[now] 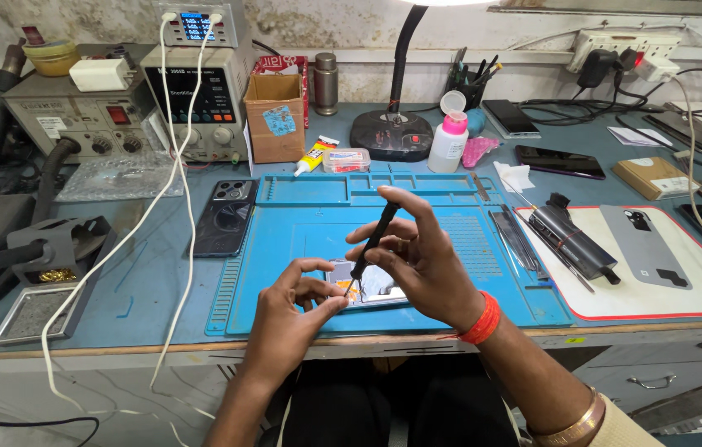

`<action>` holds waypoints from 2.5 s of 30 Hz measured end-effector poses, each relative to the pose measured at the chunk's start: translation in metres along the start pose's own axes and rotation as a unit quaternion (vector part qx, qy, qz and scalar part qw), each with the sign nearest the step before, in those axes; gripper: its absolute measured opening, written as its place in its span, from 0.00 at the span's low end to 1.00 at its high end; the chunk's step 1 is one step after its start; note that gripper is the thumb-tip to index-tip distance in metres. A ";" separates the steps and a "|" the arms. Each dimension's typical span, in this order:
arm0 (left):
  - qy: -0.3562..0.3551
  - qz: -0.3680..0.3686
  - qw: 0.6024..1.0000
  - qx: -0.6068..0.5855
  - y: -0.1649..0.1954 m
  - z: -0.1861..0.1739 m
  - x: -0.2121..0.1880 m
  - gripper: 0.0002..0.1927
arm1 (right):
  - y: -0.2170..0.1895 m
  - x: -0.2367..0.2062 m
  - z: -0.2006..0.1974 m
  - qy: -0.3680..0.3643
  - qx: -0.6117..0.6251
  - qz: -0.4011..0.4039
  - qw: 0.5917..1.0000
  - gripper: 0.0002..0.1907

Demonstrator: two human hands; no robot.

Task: The person works on a disassembled smartphone lying on a blue repair mat, using a screwdriver-like prying tool to work around the phone's internal components and edges. They steady the phone with one hand while manipulating the tool with the other, and near the end they pick up a heat gun and apply heat to the phone.

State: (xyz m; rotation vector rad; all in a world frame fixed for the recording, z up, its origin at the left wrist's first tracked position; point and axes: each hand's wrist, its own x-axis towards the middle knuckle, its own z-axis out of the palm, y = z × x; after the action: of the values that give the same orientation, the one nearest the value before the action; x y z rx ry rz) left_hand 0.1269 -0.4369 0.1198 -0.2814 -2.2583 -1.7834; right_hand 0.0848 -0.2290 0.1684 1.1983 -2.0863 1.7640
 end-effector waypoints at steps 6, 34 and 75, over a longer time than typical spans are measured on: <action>-0.034 0.000 0.997 0.076 0.002 0.004 -0.004 0.14 | -0.002 0.000 0.004 -0.016 -0.097 -0.008 0.995 0.34; 0.045 0.047 0.995 0.070 0.000 0.009 -0.010 0.22 | -0.017 0.010 0.001 -0.072 -0.173 -0.003 0.982 0.36; 0.103 0.044 0.994 -0.002 -0.014 0.002 -0.009 0.26 | -0.018 0.012 0.015 -0.021 -0.175 -0.013 0.984 0.35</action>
State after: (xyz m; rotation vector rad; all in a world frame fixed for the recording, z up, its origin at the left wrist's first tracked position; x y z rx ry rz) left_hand 0.1316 -0.4381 0.1036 -0.1862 -2.0686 -1.6882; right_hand 0.0944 -0.2470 0.1848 1.1599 -2.2699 1.2961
